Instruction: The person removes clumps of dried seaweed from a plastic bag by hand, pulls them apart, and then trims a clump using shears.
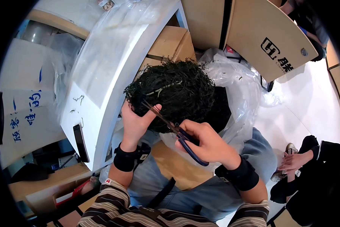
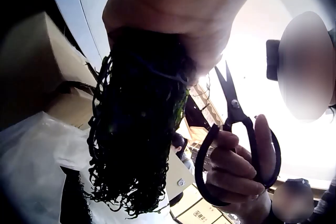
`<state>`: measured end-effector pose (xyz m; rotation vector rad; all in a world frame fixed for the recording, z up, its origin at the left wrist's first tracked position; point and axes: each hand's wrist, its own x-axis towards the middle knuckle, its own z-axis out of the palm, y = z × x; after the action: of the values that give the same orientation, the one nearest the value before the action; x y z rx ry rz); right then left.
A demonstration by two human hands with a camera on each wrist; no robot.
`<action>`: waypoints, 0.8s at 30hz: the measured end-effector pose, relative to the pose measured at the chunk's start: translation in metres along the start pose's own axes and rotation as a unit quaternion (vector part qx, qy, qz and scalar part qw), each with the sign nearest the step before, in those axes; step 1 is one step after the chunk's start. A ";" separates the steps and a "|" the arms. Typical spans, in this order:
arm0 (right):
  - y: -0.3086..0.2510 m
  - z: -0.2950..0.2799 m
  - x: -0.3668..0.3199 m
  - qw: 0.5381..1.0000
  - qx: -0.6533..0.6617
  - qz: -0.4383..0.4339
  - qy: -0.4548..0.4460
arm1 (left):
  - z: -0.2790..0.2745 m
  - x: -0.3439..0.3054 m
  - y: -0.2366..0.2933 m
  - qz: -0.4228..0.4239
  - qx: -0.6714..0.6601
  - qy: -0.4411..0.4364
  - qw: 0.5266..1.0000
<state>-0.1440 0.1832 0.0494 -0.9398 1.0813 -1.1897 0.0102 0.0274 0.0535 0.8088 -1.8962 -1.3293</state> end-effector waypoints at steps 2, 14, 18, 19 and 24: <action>0.005 -0.005 0.003 0.999 -0.024 0.031 0.001 | 0.003 -0.001 -0.004 -0.002 -0.009 0.002 1.000; 0.020 -0.020 0.005 0.999 -0.014 -0.014 0.049 | 0.017 0.018 0.002 0.012 0.012 -0.038 0.999; 0.013 -0.019 0.004 0.994 -0.077 -0.026 0.071 | 0.017 0.017 0.004 0.008 0.020 -0.028 0.999; 0.012 -0.019 0.003 0.991 -0.098 -0.028 0.083 | 0.017 0.017 0.002 0.007 0.021 -0.028 0.999; 0.011 -0.015 0.002 0.988 -0.110 -0.036 0.102 | 0.016 0.012 -0.001 0.003 0.033 -0.027 0.999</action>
<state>-0.1557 0.1832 0.0350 -1.0499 1.3741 -1.2646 -0.0098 0.0258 0.0506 0.8077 -1.9918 -1.3024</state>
